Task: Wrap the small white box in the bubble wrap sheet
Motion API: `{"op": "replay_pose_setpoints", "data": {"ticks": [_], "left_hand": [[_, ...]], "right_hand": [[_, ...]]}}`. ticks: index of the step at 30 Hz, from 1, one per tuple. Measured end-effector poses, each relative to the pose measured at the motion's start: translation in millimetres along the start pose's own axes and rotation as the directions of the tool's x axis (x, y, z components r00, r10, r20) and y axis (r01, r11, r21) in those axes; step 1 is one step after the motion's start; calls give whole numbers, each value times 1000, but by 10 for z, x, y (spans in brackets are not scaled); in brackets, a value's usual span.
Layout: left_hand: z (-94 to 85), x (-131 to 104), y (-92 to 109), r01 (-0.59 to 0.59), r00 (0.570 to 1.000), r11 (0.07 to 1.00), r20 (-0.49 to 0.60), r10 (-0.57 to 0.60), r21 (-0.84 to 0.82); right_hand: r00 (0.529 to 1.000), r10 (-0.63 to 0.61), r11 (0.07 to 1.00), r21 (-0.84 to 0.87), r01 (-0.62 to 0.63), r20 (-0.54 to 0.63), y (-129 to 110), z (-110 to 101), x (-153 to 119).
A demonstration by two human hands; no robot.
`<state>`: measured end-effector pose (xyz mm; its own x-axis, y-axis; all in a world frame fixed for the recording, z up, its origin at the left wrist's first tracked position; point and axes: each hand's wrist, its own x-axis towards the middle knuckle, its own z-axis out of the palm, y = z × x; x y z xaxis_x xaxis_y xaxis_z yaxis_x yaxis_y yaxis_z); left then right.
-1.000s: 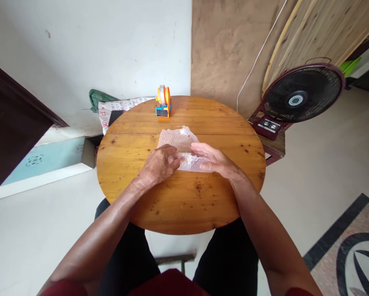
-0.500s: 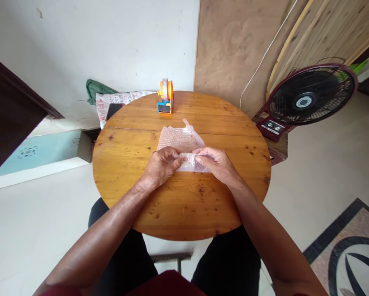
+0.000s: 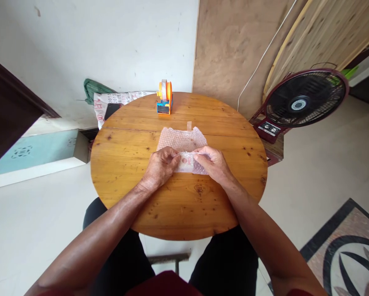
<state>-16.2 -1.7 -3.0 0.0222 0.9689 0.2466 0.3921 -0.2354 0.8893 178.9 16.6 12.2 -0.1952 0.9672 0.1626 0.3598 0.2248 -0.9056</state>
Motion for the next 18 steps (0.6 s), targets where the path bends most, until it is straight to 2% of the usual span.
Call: {"op": "replay_pose_setpoints", "data": {"ticks": [5, 11, 15, 18], "left_hand": [[11, 22, -34, 22, 1000, 997, 6, -21, -79], [21, 46, -1, 138, 990, 968, 67, -126, -211], [24, 62, 71, 209, 977, 921, 114, -181, -328], [16, 68, 114, 230, 972, 910, 135, -194, -345]], "right_hand": [[1000, 30, 999, 12, -30, -9, 31, 30, 20], [992, 117, 991, -54, -119, -40, 47, 36, 30], [995, 95, 995, -23, -96, -25, 46, 27, 32], [995, 63, 996, -52, -67, -71, 85, 23, 45]]}}
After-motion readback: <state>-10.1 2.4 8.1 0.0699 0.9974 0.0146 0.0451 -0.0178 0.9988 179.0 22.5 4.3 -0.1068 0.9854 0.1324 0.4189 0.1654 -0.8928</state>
